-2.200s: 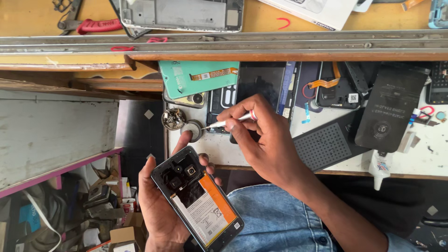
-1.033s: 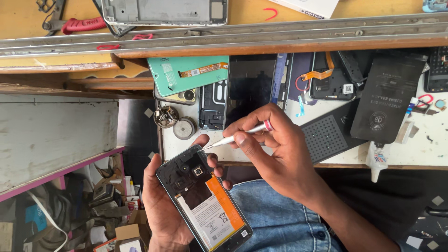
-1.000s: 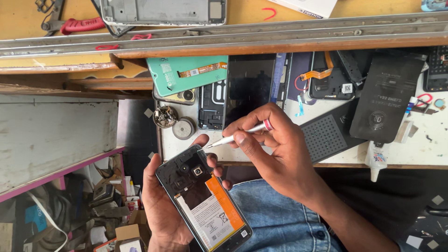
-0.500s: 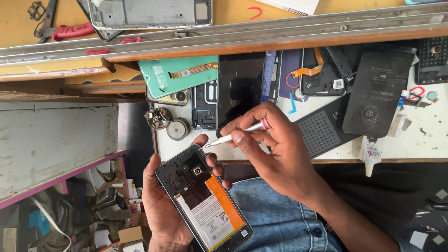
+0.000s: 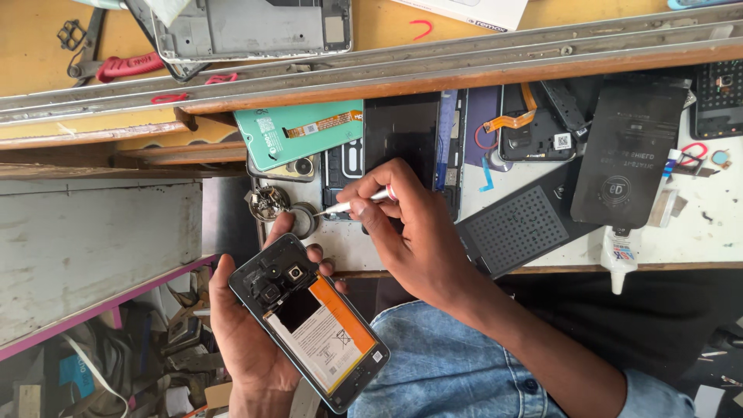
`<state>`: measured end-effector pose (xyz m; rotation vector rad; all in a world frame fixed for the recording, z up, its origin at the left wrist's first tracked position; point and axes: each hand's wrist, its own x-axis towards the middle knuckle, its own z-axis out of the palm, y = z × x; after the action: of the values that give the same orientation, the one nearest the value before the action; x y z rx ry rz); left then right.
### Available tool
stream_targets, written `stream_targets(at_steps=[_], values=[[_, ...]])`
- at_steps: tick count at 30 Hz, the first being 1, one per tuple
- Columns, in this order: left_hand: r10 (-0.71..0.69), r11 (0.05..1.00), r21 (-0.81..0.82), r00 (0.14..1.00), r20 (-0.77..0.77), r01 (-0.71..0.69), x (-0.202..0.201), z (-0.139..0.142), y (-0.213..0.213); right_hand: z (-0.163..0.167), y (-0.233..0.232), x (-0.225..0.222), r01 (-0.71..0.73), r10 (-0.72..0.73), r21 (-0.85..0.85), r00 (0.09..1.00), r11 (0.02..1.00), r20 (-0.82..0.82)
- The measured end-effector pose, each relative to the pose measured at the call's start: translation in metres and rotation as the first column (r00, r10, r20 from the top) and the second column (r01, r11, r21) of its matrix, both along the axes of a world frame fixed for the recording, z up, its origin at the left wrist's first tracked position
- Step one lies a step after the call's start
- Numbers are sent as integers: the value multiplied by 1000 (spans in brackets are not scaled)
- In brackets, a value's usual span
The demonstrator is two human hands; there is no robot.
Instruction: The person uses a screwdriver to remove screws from the back of a smartphone, then lifts the back cover to expose the battery and internal components. The person continues to unscrew and adjust internal parts while holding the device.
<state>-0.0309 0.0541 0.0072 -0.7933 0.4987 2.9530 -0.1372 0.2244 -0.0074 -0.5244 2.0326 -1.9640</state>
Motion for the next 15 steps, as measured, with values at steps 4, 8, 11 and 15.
stream_targets(at_steps=[4, 8, 11, 15], values=[[-5, 999, -38, 999, 33, 6, 3, -7, 3, -6, 4, 5, -7, 7, 45, 1000, 999, 6], [-1, 998, -67, 999, 50, 4, 4, -12, 8, -8, 5, 6, -11, 11, 59, 1000, 998, 4], [10, 996, -93, 997, 78, -3, 7, -16, 13, -11, 7, 7, -9, 8, 54, 1000, 999, 20], [20, 995, -103, 996, 85, -11, 10, -20, 18, -14, 12, 12, -20, 22, 67, 999, 998, -28]])
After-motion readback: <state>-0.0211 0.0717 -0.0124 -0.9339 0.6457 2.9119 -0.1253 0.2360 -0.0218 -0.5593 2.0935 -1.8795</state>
